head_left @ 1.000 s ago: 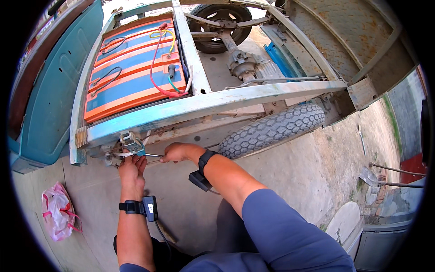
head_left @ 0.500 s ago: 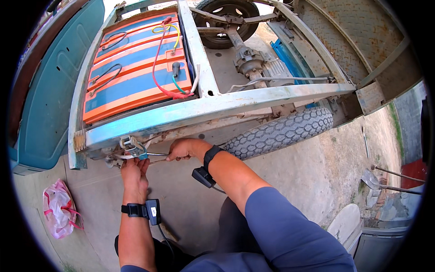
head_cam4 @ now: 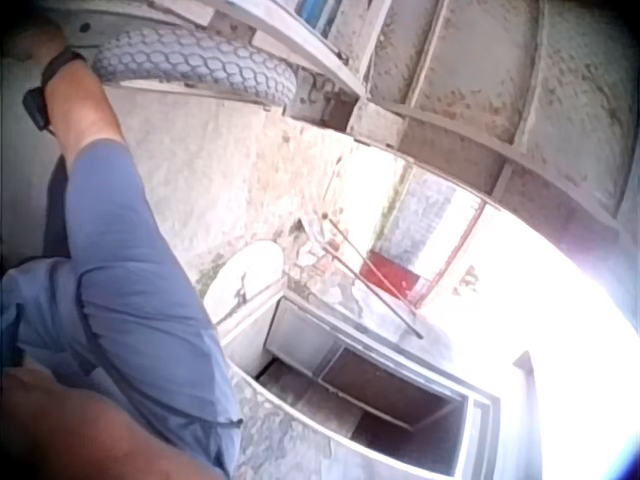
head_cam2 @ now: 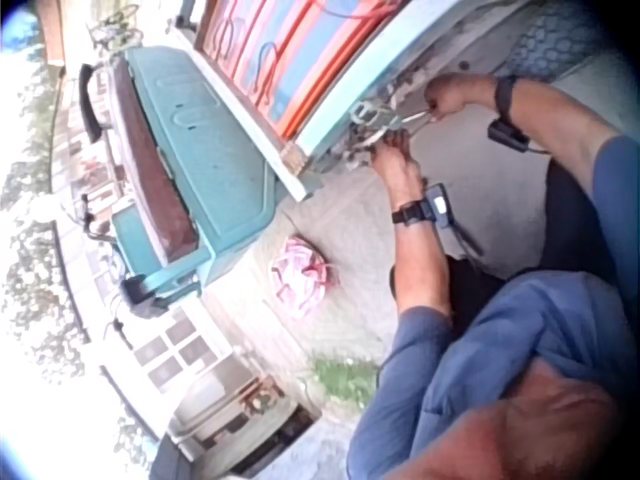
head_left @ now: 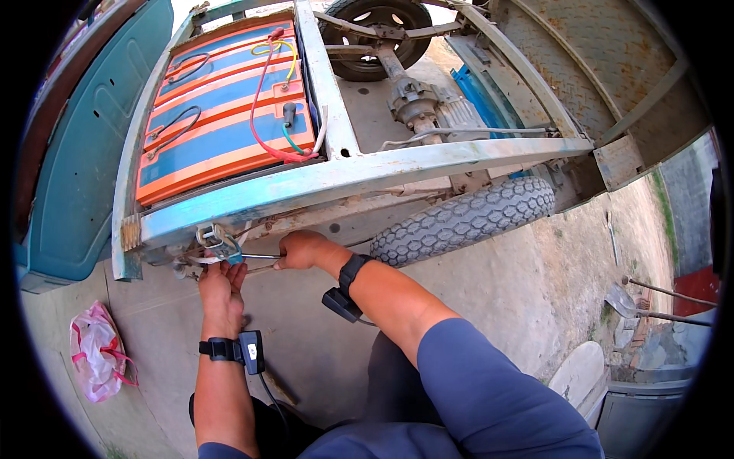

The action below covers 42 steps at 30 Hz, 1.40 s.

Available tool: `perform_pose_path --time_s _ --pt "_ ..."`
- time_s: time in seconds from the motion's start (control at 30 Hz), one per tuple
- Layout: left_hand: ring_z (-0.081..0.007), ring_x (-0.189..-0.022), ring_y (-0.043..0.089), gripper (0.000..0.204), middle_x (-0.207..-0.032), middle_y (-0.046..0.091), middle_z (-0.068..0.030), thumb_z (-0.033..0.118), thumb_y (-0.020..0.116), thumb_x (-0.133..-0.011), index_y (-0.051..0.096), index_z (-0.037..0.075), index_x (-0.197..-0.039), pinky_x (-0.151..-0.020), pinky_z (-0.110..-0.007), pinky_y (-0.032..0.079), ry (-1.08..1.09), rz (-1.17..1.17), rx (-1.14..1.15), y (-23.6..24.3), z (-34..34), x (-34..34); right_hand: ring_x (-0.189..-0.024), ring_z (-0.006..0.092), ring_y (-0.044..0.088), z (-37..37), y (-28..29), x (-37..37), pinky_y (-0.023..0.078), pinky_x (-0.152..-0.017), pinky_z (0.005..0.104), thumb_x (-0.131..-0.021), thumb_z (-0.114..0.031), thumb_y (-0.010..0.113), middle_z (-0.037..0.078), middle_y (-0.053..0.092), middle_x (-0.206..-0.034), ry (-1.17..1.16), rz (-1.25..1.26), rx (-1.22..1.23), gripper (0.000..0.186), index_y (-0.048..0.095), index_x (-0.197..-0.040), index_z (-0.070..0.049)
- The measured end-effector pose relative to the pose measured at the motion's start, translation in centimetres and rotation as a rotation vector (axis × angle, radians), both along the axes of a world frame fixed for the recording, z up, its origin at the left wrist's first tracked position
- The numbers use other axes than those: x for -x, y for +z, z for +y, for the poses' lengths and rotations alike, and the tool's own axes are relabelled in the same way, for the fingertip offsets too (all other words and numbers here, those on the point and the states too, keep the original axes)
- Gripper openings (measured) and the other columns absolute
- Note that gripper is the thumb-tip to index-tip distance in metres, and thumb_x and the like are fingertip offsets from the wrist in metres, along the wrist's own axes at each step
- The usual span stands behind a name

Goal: The person kneels on the ground and uses a wrench to tighten a bolt on the undercarriage of a light blue three-wheeled vehicle. The person holds the vehicle frame with one hand while turning the wrench with the other.

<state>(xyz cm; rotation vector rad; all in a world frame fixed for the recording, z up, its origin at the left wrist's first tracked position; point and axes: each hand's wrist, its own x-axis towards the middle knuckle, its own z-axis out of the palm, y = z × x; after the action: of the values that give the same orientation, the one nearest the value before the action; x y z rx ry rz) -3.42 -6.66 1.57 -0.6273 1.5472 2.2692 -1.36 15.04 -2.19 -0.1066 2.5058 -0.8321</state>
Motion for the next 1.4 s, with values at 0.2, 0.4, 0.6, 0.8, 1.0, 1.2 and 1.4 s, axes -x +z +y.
perform_pose_path --time_s 0.2,0.4,0.6,0.8,1.0,1.2,1.4 --pt "-0.0226 -0.087 0.066 0.033 -0.097 0.066 -0.0082 0.035 0.052 -0.101 0.057 0.005 -0.111 -0.082 -0.038 0.056 -0.011 -0.012 -0.021 -0.2 0.1 0.2 -0.104 0.0326 0.065 -0.6 2.6 -1.5 0.051 -0.086 0.0451 -0.085 -0.053 0.064 0.012 0.07 -0.105 -0.058 0.073 -0.163 0.047 0.07 -0.107 -0.011" --pt "-0.0231 -0.092 0.067 0.03 -0.102 0.068 -0.0095 0.031 0.049 -0.102 0.059 0.004 -0.111 -0.084 -0.037 0.056 -0.035 -0.019 -0.022 0.1 0.1 0.0 -0.105 0.0333 0.064 -0.4 3.1 -2.0 0.05 -0.087 0.0453 -0.088 -0.05 0.062 0.012 0.07 -0.106 -0.042 0.106 -0.163 0.044 0.069 -0.108 -0.012" --pt "-0.0231 -0.083 0.067 0.04 -0.088 0.064 -0.0072 0.043 0.058 -0.098 0.056 0.005 -0.108 -0.077 -0.038 0.058 -0.039 -0.002 -0.033 -0.1 -0.1 0.1 -0.106 0.0348 0.063 0.5 1.9 -1.7 0.049 -0.09 0.0454 -0.09 -0.045 0.061 0.014 0.068 -0.109 0.09 0.106 -0.151 0.039 0.068 -0.11 -0.012" --pt "-0.0229 -0.082 0.067 0.04 -0.088 0.065 -0.0084 0.043 0.057 -0.098 0.056 0.004 -0.107 -0.076 -0.038 0.058 -0.042 -0.013 -0.024 -0.2 -0.2 0.3 -0.106 0.0347 0.063 0.0 3.5 -1.8 0.049 -0.09 0.0456 -0.092 -0.041 0.059 0.014 0.069 -0.107 0.127 0.111 -0.243 0.035 0.068 -0.109 -0.012" --pt "-0.0232 -0.084 0.067 0.039 -0.09 0.065 -0.0094 0.041 0.056 -0.099 0.055 0.003 -0.108 -0.075 -0.038 0.059 -0.029 -0.01 -0.018 0.9 0.4 -0.1 -0.108 0.0325 0.063 -0.2 4.8 -2.2 0.049 -0.091 0.0441 -0.093 -0.039 0.058 0.011 0.069 -0.111 0.108 0.086 -0.297 0.032 0.071 -0.108 -0.013" --pt "-0.0244 -0.087 0.067 0.04 -0.095 0.065 -0.0108 0.041 0.055 -0.1 0.055 0.002 -0.11 -0.079 -0.039 0.058 -0.031 -0.003 -0.031 0.6 0.1 -0.1 -0.107 0.033 0.063 -0.5 5.3 -2.4 0.049 -0.092 0.0442 -0.092 -0.037 0.058 0.012 0.069 -0.109 0.085 0.091 -0.294 0.03 0.07 -0.109 -0.015" --pt "-0.0269 -0.096 0.067 0.041 -0.102 0.067 -0.0137 0.04 0.053 -0.101 0.054 0.001 -0.113 -0.086 -0.04 0.055 -0.078 -0.015 -0.028 1.0 0.3 0.2 -0.108 0.035 0.061 1.3 3.0 -1.5 0.048 -0.093 0.0455 -0.089 -0.028 0.061 0.013 0.068 -0.112 0.117 0.05 -0.136 0.027 0.068 -0.111 -0.015"
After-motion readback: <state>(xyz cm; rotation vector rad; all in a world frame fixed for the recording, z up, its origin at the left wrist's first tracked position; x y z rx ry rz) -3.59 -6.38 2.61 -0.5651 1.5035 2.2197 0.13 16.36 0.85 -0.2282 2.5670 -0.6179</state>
